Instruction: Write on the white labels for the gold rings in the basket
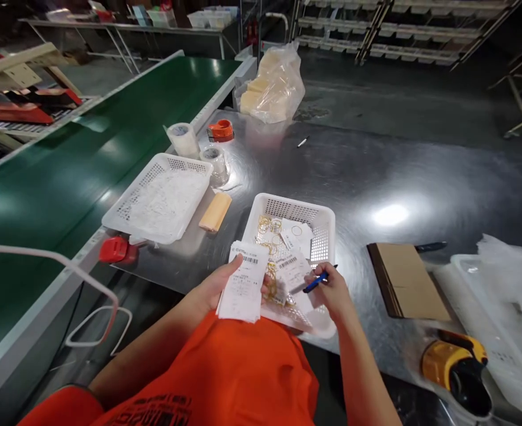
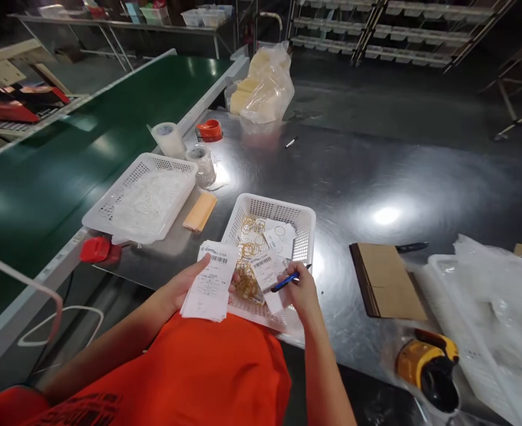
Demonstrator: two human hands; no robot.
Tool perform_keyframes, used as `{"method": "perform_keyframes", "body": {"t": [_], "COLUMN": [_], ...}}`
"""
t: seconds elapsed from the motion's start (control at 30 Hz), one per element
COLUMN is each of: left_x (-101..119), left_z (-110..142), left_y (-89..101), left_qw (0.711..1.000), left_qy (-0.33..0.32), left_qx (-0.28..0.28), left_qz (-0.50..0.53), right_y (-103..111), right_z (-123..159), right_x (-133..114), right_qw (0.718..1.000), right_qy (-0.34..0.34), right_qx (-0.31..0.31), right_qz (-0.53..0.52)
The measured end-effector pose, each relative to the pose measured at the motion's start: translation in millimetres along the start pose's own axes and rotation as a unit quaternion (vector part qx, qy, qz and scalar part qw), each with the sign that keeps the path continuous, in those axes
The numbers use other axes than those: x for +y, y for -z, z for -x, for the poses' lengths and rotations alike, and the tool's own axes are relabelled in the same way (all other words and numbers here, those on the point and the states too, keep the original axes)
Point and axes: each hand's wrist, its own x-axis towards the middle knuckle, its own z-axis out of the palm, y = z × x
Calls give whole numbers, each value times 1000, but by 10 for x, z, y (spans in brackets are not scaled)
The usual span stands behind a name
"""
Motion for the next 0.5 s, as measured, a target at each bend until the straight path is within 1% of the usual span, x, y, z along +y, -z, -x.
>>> {"method": "perform_keyframes", "body": {"t": [0.03,0.07,0.13,0.23,0.3,0.37,0.5], "left_x": [-6,-17,-50,-107,-126,-121,-91], "left_z": [-14,-30,-67,-123,-144,-145,-135], "left_y": [32,61,99,110,107,116,166], "left_qw": [1000,999,998,994,990,986,988], "left_qy": [8,15,11,-29,-60,-85,-80], "left_qx": [8,20,53,95,121,139,135], "left_qz": [-13,-25,-39,-35,-29,-25,-8], "right_y": [-26,-74,-217,-446,-541,-570,-519], "right_z": [80,158,292,412,437,436,446], "right_x": [-43,-84,-155,-211,-214,-206,-223], "right_qw": [995,985,970,962,963,964,958], "right_qy": [-4,-2,9,19,27,37,36], "right_qx": [9,17,42,71,85,99,103], "right_qz": [-102,-171,-240,-264,-256,-246,-264]}}
